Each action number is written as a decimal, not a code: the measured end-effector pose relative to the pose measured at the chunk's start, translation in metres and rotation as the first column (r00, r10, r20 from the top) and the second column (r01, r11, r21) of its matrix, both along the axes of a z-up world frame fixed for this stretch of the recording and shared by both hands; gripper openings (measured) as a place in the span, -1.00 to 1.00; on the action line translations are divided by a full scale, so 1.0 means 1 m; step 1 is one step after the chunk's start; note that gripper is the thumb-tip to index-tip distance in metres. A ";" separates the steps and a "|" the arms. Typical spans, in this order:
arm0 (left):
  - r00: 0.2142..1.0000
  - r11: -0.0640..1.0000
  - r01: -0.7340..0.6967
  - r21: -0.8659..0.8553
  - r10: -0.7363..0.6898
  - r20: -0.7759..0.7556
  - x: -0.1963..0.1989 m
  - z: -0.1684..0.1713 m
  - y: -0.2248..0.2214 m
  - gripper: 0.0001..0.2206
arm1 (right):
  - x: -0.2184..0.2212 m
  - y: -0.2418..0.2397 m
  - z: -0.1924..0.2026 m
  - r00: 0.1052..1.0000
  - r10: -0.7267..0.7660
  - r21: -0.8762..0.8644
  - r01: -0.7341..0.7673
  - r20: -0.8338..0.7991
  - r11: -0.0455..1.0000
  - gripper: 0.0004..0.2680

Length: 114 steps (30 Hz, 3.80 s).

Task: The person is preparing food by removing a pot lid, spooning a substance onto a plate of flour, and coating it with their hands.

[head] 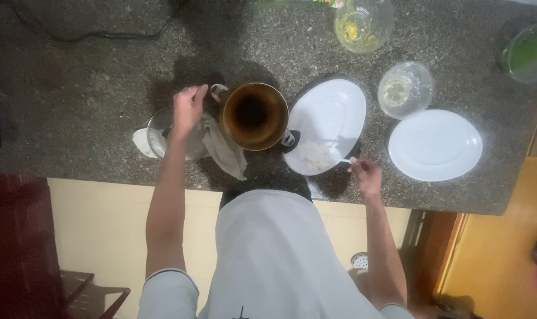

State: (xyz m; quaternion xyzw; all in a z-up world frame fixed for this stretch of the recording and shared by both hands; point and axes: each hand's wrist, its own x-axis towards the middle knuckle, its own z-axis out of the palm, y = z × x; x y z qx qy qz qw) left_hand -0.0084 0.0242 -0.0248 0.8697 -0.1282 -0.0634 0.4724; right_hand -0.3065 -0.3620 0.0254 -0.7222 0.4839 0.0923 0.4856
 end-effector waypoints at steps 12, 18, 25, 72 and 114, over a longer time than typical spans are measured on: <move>1.000 1.000 0.029 0.000 -0.029 0.006 0.002 -0.003 0.001 -0.77 | -0.024 -0.016 0.002 0.997 -0.070 -0.008 0.070 -0.024 0.998 -0.91; 1.000 0.999 0.028 0.021 -0.028 0.014 0.001 0.009 -0.003 -0.77 | -0.029 -0.008 0.001 1.000 0.009 -0.109 -0.011 -0.028 0.994 -0.93; 0.999 1.000 0.029 0.012 -0.029 0.013 0.002 -0.008 0.005 -0.78 | -0.047 -0.006 -0.030 0.993 0.101 -0.279 -0.078 0.069 0.957 -0.91; 0.910 0.711 -0.062 0.701 0.329 -0.253 -0.024 0.065 0.071 -0.49 | 0.101 0.165 -0.007 0.803 0.516 -0.630 -0.240 0.299 0.738 -0.86; 0.950 0.703 0.311 0.640 -0.252 -0.185 -0.041 0.085 -0.113 -0.67 | 0.108 0.107 -0.054 0.906 0.417 -0.012 -0.419 -0.067 0.908 -0.73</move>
